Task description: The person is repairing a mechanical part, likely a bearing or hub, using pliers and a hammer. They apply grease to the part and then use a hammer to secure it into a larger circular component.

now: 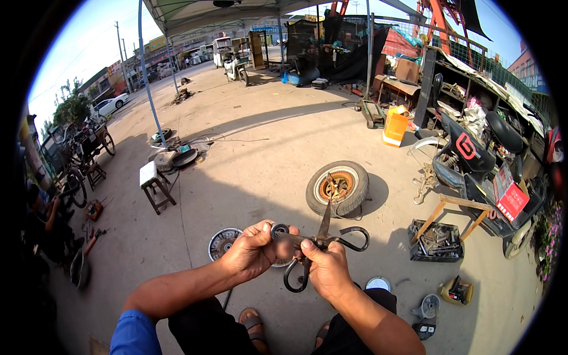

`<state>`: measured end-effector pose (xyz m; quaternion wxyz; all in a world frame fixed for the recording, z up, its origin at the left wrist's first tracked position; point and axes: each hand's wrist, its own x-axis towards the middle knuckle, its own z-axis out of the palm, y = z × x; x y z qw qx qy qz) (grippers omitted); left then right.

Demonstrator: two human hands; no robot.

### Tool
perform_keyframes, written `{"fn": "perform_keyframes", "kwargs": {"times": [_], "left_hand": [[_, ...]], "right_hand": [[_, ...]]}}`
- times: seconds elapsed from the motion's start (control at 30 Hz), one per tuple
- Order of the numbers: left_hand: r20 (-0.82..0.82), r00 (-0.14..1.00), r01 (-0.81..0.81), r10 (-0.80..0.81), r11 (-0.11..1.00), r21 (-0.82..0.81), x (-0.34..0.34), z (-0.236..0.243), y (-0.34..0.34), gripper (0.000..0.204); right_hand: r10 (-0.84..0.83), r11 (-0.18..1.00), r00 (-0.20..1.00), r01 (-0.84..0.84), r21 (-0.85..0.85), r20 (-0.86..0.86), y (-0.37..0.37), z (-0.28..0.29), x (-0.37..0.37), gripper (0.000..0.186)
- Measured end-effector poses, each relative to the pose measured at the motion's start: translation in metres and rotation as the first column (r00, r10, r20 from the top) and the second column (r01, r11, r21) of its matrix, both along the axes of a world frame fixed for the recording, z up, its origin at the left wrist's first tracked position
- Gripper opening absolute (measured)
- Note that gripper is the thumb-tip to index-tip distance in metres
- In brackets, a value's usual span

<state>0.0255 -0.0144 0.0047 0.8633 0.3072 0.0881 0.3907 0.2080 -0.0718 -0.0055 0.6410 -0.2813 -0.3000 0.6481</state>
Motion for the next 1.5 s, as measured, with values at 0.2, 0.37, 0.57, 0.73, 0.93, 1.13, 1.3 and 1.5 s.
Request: {"fn": "perform_keyframes", "kwargs": {"times": [0.2, 0.37, 0.57, 0.73, 0.93, 1.13, 1.3, 1.5], "left_hand": [[-0.021, 1.0, -0.012, 0.012, 1.0, -0.006, -0.001, 0.004, -0.002, 0.021], [0.009, 1.0, 0.011, -0.011, 1.0, 0.003, 0.002, 0.003, -0.001, 0.024], [-0.007, 1.0, -0.018, 0.018, 1.0, 0.009, 0.003, 0.006, -0.004, 0.027], [-0.028, 0.999, -0.017, 0.018, 0.999, 0.035, 0.0, 0.012, -0.004, 0.032], [-0.071, 0.997, -0.033, 0.035, 0.999, 0.041, 0.002, 0.013, -0.008, 0.028], [-0.037, 0.999, 0.011, -0.007, 0.992, 0.129, 0.006, 0.002, -0.01, 0.021], [-0.067, 0.998, 0.022, -0.016, 0.996, 0.091, 0.008, 0.002, -0.01, 0.021], [-0.088, 0.995, 0.047, -0.042, 0.997, 0.056, 0.007, 0.01, -0.011, 0.04]], "right_hand": [[0.012, 1.0, 0.999, -0.013, -0.014, -0.04, -0.001, 0.003, -0.002, 0.011], [0.035, 0.998, 0.995, -0.041, -0.051, -0.097, 0.001, 0.003, 0.0, 0.011], [0.078, 0.994, 0.993, -0.083, -0.065, -0.089, 0.002, 0.004, 0.001, 0.013], [0.09, 0.989, 0.98, -0.109, -0.097, -0.179, -0.001, 0.005, 0.009, 0.013], [0.141, 0.969, 0.99, -0.141, -0.204, -0.015, -0.003, 0.021, 0.014, 0.024], [0.053, 0.996, 0.954, -0.031, -0.081, 0.296, -0.007, 0.033, -0.007, 0.023], [-0.036, 0.999, 0.913, 0.041, -0.004, 0.406, -0.008, 0.031, -0.01, 0.021], [-0.041, 0.999, 0.921, 0.042, 0.006, 0.388, -0.01, 0.023, -0.004, 0.024]]}}
